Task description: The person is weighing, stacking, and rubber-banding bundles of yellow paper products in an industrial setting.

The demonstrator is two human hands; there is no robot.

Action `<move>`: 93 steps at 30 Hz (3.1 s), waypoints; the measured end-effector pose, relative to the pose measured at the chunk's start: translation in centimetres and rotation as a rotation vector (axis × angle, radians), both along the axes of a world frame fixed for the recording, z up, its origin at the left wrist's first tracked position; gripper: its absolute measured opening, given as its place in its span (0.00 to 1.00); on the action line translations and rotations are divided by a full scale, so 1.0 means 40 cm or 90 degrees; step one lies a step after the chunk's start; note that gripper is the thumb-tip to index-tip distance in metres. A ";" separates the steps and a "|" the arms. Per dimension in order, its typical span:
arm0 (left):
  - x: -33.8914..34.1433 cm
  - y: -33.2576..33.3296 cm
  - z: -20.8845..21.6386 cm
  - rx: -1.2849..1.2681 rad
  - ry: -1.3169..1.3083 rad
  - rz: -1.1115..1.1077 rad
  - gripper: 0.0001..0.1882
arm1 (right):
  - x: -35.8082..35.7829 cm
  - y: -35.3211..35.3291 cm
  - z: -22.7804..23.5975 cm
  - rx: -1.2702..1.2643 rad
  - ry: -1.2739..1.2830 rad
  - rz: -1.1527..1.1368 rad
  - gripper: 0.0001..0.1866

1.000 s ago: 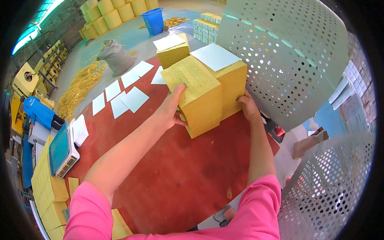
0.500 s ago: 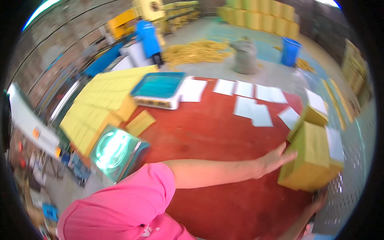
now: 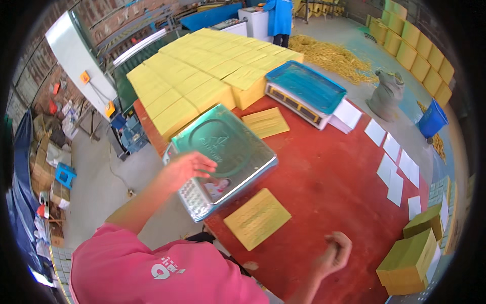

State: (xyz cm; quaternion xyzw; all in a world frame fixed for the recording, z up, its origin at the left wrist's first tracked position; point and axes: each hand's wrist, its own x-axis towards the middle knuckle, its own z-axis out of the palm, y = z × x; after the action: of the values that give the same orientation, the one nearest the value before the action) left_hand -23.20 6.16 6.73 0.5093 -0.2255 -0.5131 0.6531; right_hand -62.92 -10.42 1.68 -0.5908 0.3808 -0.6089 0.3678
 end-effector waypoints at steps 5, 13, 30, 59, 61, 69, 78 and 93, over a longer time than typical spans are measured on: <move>0.249 0.273 -0.050 0.023 -0.074 0.194 0.20 | 0.357 0.151 0.046 -0.032 0.001 0.244 0.12; 0.496 0.338 -0.250 0.158 -0.280 0.161 0.23 | 0.594 0.351 0.003 0.060 0.000 0.058 0.14; 0.465 0.258 -0.256 0.210 -0.281 0.011 0.24 | 0.549 0.312 -0.160 -0.033 0.859 -0.162 0.27; 0.316 0.025 -0.213 0.133 0.008 0.057 0.11 | 0.537 -0.033 -0.118 0.343 -0.183 0.339 0.33; 0.281 0.003 -0.230 0.137 0.011 0.039 0.12 | 0.502 -0.048 -0.129 0.321 -0.170 0.278 0.36; 0.092 -0.077 -0.158 0.123 -0.100 -0.097 0.13 | 0.278 -0.020 -0.079 0.390 -0.160 0.160 0.38; 0.345 -0.473 -0.097 0.015 -0.151 -0.110 0.41 | 0.255 -0.028 0.053 0.283 0.101 -0.037 0.32; 0.393 -0.993 -0.297 0.004 -0.266 0.251 0.32 | 0.659 -0.824 0.002 0.523 0.125 0.069 0.39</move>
State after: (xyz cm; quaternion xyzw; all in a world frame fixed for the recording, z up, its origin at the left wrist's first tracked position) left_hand -7.47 -33.57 -5.13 0.6403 -0.2502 -0.2605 0.6779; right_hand -36.55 -43.39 1.77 -0.4694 0.5933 -0.3272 0.5663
